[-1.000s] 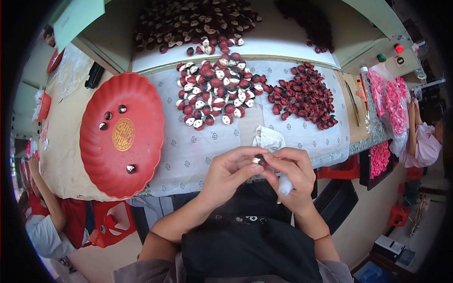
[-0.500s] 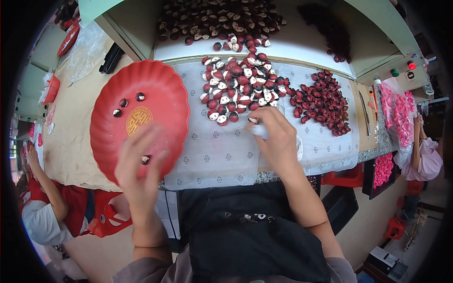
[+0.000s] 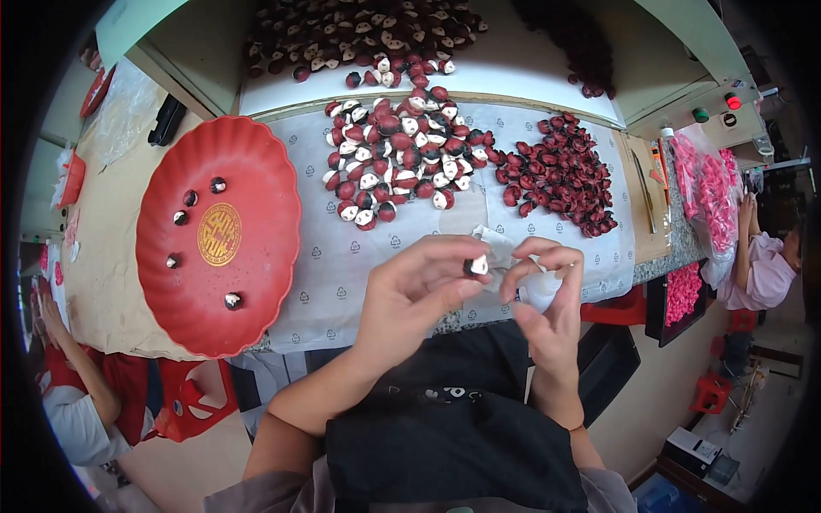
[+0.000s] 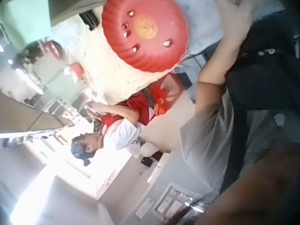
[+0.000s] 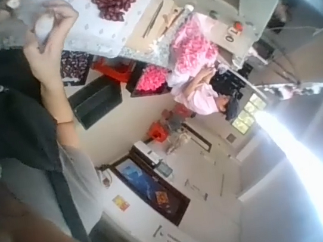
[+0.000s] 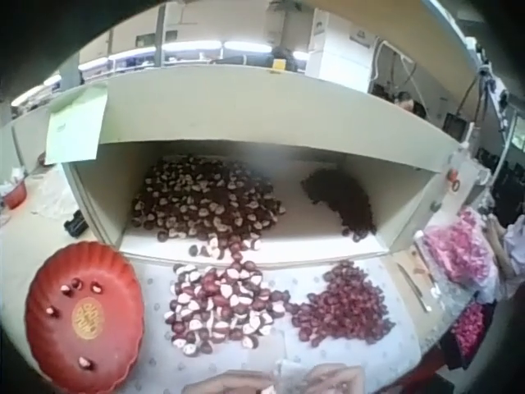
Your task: The person applies glue to small figurine parts with a glue applicator, then assembles the parts by hand on a workbench.
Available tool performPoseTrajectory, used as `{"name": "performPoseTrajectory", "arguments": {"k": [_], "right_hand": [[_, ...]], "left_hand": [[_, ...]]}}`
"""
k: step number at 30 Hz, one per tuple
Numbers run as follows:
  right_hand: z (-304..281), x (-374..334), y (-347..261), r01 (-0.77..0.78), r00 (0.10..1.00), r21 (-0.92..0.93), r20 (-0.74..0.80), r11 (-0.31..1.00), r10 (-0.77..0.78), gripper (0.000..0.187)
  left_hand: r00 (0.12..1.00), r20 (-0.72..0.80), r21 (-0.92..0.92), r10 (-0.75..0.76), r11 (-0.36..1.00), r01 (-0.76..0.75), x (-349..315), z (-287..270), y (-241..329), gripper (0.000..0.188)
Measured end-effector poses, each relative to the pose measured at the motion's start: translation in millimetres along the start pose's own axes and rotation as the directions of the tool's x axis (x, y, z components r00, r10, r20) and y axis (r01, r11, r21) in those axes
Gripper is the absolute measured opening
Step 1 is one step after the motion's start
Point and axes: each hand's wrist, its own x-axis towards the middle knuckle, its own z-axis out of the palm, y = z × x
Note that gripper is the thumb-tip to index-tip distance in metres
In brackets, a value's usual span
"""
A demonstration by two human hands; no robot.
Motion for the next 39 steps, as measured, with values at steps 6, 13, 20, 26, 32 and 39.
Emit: {"name": "performPoseTrajectory", "arguments": {"k": [6, 13, 20, 26, 32, 39], "right_hand": [[-26, -17, -17, 0.072, 0.997, -0.234, 0.035, 0.970, -0.066, 0.037], [-18, -32, -22, 0.195, 0.906, -0.201, -0.339, 0.960, -0.255, 0.042], [-14, -28, -18, 0.469, 0.820, -0.444, -0.103, 0.764, -0.563, 0.047], [-15, -29, -20, 0.547, 0.824, -0.451, 0.142, 0.705, -0.549, 0.045], [-12, -30, -22, 0.547, 0.826, -0.468, 0.168, 0.694, -0.538, 0.044], [-12, -29, -16, 0.562, 0.815, -0.457, 0.167, 0.689, -0.555, 0.045]], "left_hand": [[0.879, 0.263, -0.612, -0.397, 0.636, 0.470, 8, -4, -6, 0.030], [0.844, 0.314, -0.674, -0.434, 0.525, 0.520, 2, 0, -15, 0.032], [0.836, 0.378, -0.693, -0.398, 0.477, 0.541, -3, 3, -11, 0.033], [0.840, 0.382, -0.685, -0.384, 0.493, 0.537, -5, 1, -13, 0.033], [0.839, 0.363, -0.670, -0.404, 0.513, 0.537, -5, 2, -11, 0.032], [0.841, 0.358, -0.649, -0.405, 0.540, 0.536, -5, 2, -11, 0.031]]}}
